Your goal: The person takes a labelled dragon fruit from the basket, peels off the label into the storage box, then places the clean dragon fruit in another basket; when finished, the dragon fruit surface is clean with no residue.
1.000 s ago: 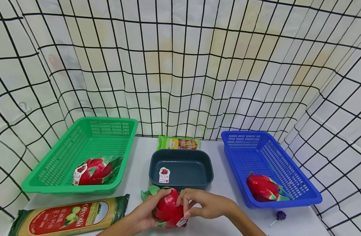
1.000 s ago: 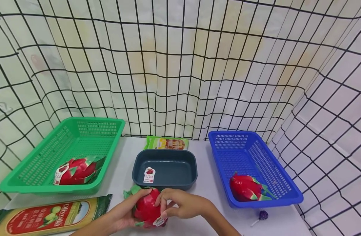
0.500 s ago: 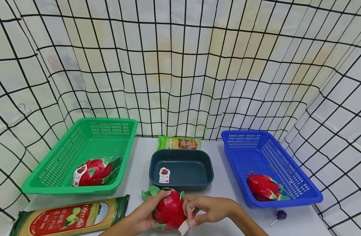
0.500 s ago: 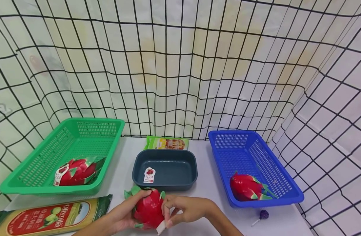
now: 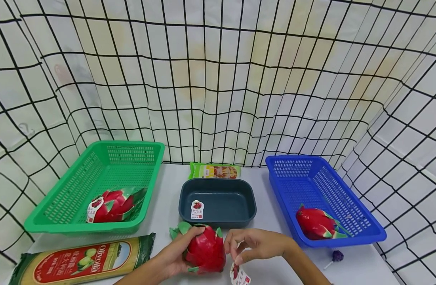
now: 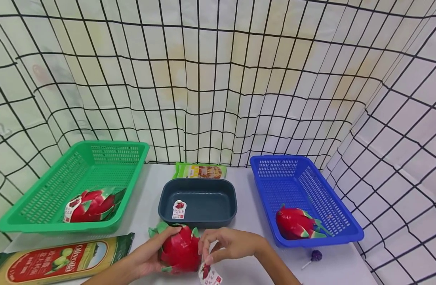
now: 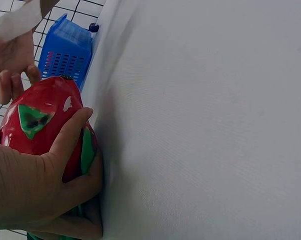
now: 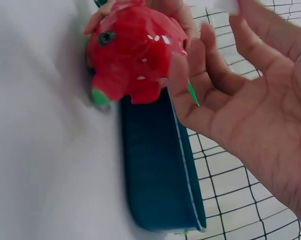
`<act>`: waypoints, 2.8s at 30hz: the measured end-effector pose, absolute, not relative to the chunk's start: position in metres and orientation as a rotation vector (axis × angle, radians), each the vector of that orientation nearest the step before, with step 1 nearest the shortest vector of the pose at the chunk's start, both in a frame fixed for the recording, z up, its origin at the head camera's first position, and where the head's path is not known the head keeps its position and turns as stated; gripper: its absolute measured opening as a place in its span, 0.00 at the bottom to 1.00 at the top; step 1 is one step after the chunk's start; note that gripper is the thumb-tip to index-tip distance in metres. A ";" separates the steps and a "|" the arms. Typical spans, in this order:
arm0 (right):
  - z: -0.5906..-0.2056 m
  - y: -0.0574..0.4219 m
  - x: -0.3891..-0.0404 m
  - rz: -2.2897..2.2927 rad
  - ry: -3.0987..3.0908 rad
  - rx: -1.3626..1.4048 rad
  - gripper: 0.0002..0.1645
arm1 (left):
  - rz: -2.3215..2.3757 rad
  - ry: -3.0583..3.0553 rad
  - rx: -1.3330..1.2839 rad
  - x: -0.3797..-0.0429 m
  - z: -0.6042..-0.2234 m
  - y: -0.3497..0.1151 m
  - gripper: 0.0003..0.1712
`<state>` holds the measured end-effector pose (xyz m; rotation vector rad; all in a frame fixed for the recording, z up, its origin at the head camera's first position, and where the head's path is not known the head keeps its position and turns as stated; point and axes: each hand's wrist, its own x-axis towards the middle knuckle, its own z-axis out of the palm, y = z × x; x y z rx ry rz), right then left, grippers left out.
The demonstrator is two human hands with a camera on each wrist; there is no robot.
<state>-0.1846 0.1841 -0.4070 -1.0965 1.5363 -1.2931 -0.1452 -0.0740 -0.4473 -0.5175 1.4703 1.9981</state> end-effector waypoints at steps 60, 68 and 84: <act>-0.436 0.106 -0.331 -0.940 2.397 0.286 0.18 | 1.973 1.484 -0.559 -0.146 -0.446 -0.074 0.56; -0.443 0.101 -0.334 -0.877 2.438 0.297 0.16 | 1.973 1.494 -0.546 -0.147 -0.448 -0.075 0.55; -0.446 0.094 -0.329 -0.895 2.514 0.276 0.10 | 1.973 1.520 -0.506 -0.145 -0.448 -0.075 0.53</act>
